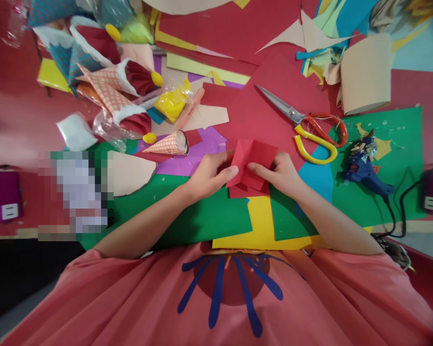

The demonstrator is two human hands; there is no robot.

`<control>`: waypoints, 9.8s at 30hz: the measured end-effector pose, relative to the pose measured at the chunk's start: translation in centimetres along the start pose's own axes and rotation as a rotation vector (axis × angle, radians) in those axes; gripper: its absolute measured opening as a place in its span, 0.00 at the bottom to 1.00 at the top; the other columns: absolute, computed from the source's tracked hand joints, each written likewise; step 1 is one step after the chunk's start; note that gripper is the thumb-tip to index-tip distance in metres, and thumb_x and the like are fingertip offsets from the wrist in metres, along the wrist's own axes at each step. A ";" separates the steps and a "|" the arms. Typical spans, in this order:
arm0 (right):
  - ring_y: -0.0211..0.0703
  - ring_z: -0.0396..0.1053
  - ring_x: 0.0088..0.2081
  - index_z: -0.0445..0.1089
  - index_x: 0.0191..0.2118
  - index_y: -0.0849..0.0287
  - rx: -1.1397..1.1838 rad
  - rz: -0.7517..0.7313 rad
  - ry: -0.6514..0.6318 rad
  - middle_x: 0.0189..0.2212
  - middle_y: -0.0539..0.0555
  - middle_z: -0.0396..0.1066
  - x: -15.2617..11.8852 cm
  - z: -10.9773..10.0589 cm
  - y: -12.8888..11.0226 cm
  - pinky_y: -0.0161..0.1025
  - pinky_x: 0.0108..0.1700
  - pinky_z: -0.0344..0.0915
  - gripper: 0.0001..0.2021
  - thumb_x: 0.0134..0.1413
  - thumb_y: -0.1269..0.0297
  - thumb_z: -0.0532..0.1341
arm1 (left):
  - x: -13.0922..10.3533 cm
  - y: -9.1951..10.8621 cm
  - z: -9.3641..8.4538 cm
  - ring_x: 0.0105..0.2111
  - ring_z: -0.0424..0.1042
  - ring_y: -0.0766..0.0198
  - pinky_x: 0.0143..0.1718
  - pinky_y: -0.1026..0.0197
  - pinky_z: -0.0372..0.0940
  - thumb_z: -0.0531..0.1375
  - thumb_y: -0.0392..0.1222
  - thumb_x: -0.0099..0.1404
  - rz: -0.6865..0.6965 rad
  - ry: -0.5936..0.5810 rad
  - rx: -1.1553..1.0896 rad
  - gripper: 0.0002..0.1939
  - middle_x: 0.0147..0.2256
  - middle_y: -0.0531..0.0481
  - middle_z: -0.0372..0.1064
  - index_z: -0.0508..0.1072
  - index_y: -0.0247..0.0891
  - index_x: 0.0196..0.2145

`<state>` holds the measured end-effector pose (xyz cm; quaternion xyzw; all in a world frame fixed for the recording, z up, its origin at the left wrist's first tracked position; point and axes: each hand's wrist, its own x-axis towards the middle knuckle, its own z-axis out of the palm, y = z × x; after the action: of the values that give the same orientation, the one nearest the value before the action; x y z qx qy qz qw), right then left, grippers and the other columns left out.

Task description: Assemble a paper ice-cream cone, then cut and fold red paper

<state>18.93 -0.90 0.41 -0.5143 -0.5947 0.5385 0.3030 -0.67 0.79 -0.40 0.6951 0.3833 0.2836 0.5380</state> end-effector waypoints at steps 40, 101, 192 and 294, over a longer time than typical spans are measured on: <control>0.41 0.72 0.39 0.73 0.40 0.53 -0.170 -0.456 0.124 0.37 0.50 0.75 0.5 -1.2 0.8 0.40 0.43 0.69 0.10 0.53 0.73 0.59 | 1.0 -0.6 0.2 0.32 0.77 0.61 0.37 0.58 0.73 0.66 0.50 0.54 -0.203 0.273 -0.472 0.16 0.31 0.51 0.77 0.72 0.37 0.36; 0.37 0.69 0.40 0.57 0.33 0.53 0.195 -0.218 0.246 0.35 0.48 0.65 1.0 -0.7 0.9 0.37 0.41 0.69 0.20 0.46 0.51 0.68 | 0.4 -0.4 0.0 0.30 0.68 0.67 0.33 0.64 0.62 0.61 0.41 0.59 0.032 0.202 0.018 0.06 0.29 0.54 0.69 0.67 0.38 0.31; 0.34 0.60 0.27 0.70 0.29 0.60 -0.048 -0.106 -0.003 0.25 0.48 0.69 0.6 -0.7 0.1 0.35 0.32 0.57 0.15 0.53 0.51 0.62 | 0.4 0.5 -0.1 0.38 0.76 0.65 0.40 0.65 0.69 0.60 0.42 0.62 -0.014 0.170 0.143 0.07 0.36 0.51 0.78 0.77 0.39 0.37; 0.29 0.58 0.21 0.63 0.24 0.59 0.250 -0.018 0.000 0.19 0.44 0.63 0.6 -0.4 0.3 0.31 0.24 0.53 0.19 0.46 0.50 0.68 | 1.0 0.1 0.1 0.22 0.62 0.71 0.24 0.67 0.57 0.62 0.58 0.58 -0.069 0.301 -0.057 0.21 0.21 0.55 0.64 0.67 0.36 0.23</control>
<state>19.18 -0.25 0.15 -0.4673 -0.5274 0.6057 0.3696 -0.07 1.59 -0.37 0.6157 0.4749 0.3767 0.5035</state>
